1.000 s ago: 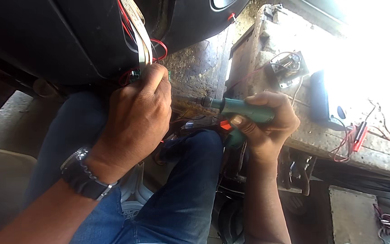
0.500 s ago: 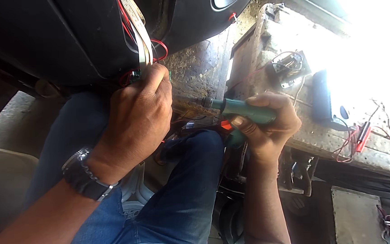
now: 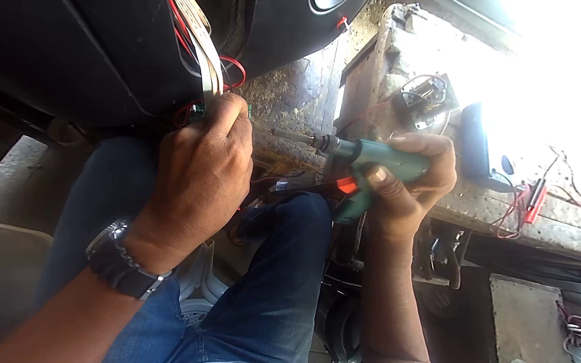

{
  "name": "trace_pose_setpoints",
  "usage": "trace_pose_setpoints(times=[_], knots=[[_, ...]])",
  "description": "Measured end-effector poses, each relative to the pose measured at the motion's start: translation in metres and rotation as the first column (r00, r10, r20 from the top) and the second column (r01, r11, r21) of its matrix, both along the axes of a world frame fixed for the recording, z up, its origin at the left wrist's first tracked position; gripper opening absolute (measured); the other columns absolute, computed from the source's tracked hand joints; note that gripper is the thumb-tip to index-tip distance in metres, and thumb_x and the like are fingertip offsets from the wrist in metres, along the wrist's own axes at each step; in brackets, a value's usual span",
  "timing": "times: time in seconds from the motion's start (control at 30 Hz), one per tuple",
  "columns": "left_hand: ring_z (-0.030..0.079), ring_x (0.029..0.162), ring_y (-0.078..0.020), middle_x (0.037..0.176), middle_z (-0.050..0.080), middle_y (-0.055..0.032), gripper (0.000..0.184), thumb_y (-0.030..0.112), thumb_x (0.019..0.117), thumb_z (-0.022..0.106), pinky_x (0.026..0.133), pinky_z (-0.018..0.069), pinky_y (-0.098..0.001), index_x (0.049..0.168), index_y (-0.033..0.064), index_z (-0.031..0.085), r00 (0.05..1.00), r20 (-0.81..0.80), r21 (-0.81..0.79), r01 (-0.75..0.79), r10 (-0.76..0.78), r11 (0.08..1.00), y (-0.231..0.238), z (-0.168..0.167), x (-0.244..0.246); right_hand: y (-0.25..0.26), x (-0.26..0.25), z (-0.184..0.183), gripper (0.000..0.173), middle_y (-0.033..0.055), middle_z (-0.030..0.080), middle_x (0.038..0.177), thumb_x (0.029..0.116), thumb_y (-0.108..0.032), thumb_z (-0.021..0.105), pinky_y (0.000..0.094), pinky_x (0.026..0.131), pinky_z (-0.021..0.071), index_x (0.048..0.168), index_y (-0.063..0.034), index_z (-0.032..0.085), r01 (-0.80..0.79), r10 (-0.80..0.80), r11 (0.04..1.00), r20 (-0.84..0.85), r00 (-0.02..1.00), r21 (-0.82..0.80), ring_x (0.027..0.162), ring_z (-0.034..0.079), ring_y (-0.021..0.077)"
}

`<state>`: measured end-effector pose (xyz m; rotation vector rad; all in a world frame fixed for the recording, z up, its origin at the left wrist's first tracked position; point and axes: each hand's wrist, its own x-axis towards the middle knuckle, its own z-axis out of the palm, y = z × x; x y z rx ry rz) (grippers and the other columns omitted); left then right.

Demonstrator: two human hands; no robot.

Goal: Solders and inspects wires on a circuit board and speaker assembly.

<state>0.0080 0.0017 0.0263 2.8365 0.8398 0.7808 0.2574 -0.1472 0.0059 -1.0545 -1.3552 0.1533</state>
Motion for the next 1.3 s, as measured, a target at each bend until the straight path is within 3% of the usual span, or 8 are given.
trace_pose_setpoints(times=[0.17,1.3], knots=[[0.065,0.077,-0.0309,0.125,0.061,-0.0180,0.017,0.007,0.0989,0.051,0.057,0.0476,-0.0447,0.093,-0.0006,0.065,1.000,-0.001,0.004,0.009,-0.009,1.000,0.0005,0.0010,-0.0009,0.0003,0.0008,0.0019,0.039,0.0042,0.068,0.108,0.0868,-0.011,0.079,0.0312,0.079,0.0624,0.122,-0.0043,0.063,-0.034,0.033,0.999,-0.080,0.996,-0.002,0.090,0.070,0.0141],[0.063,0.074,-0.0308,0.121,0.061,-0.0184,0.015,0.007,0.0978,0.051,0.054,0.0461,-0.0441,0.097,-0.0007,0.064,1.000,0.009,0.017,-0.008,0.008,1.000,-0.0005,-0.0017,0.0007,0.0022,-0.0037,0.0079,0.042,0.0061,0.068,0.109,0.0836,-0.002,0.080,0.0306,0.079,0.0640,0.122,-0.0006,0.063,-0.051,0.050,0.991,-0.007,0.999,-0.121,0.091,0.071,0.0151]])
